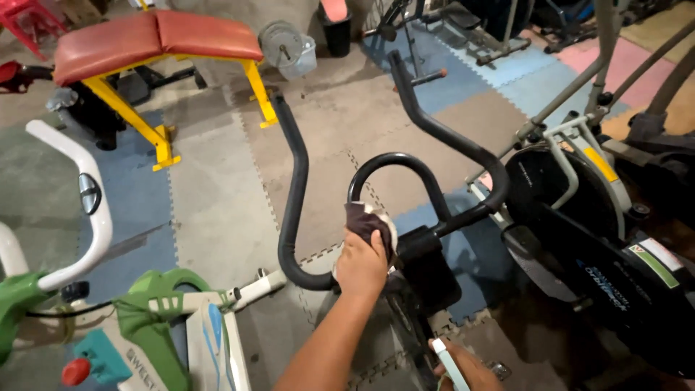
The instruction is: Wiping down and sanitizing various pieces of gym equipment using a spray bottle and a cloth.
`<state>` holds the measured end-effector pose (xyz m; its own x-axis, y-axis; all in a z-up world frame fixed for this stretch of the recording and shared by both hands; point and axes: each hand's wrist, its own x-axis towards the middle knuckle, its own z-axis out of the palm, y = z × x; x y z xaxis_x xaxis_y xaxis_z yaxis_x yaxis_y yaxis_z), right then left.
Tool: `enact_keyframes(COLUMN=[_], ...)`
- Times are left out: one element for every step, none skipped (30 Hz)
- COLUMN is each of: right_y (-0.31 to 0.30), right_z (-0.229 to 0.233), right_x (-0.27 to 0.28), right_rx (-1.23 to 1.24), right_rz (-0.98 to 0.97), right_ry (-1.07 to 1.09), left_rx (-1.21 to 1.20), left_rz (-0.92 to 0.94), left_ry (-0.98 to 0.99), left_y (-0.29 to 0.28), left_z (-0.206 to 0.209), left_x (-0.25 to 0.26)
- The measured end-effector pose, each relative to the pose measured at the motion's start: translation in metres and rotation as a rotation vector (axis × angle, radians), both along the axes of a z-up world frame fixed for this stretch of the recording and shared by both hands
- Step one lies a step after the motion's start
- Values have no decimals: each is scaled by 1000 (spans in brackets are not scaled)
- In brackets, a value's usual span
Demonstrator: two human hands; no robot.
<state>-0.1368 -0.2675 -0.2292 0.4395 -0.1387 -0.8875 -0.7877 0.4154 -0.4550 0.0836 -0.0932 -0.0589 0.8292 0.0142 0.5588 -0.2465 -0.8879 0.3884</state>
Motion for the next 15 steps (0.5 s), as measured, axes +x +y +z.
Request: enact_keyframes(right_y=[7, 16, 25, 27, 31, 33, 26, 20, 14, 18, 22, 25, 26, 28, 31], right_z=[25, 50, 74, 86, 98, 111, 102, 93, 85, 95, 105, 115, 120, 126, 131], right_x=[-11, -27, -43, -41, -40, -36, -34, -31, -28, -21, -14, -8, 1, 12, 23], right_rx=[-3, -215, -425, -426, -418, -412, -414, -360, -301, -303, -244, -186, -190, 135, 455], right_rz=[-6, 157, 324, 325, 298, 276, 282, 314, 345, 349, 307, 262, 264, 91, -80], right_ry=[-5, -386, -768, -765, -706, -652, -654, -810, -964, -971, -1011, -1047, -1050, -870, -674], left_rx=[-3, -45, -87, -89, -103, -120, -125, -202, -279, -282, -396, -510, -512, -1059, -1618], left_rz=[-6, -18, -29, -29, -56, -79, -75, -100, -126, -124, -166, -213, -215, -244, -266], left_ry=[-5, 164, 334, 337, 395, 448, 446, 544, 642, 635, 743, 852, 849, 1033, 1182], left_y=[-1, 0, 2, 4, 7, 10, 12, 15, 19, 23, 27, 29, 36, 43, 50], left_z=[7, 12, 17, 16, 16, 16, 18, 20, 23, 18, 13, 7, 9, 11, 12], left_x=[3, 2, 1, 1, 2, 4, 7, 10, 14, 24, 35, 44, 48, 53, 58])
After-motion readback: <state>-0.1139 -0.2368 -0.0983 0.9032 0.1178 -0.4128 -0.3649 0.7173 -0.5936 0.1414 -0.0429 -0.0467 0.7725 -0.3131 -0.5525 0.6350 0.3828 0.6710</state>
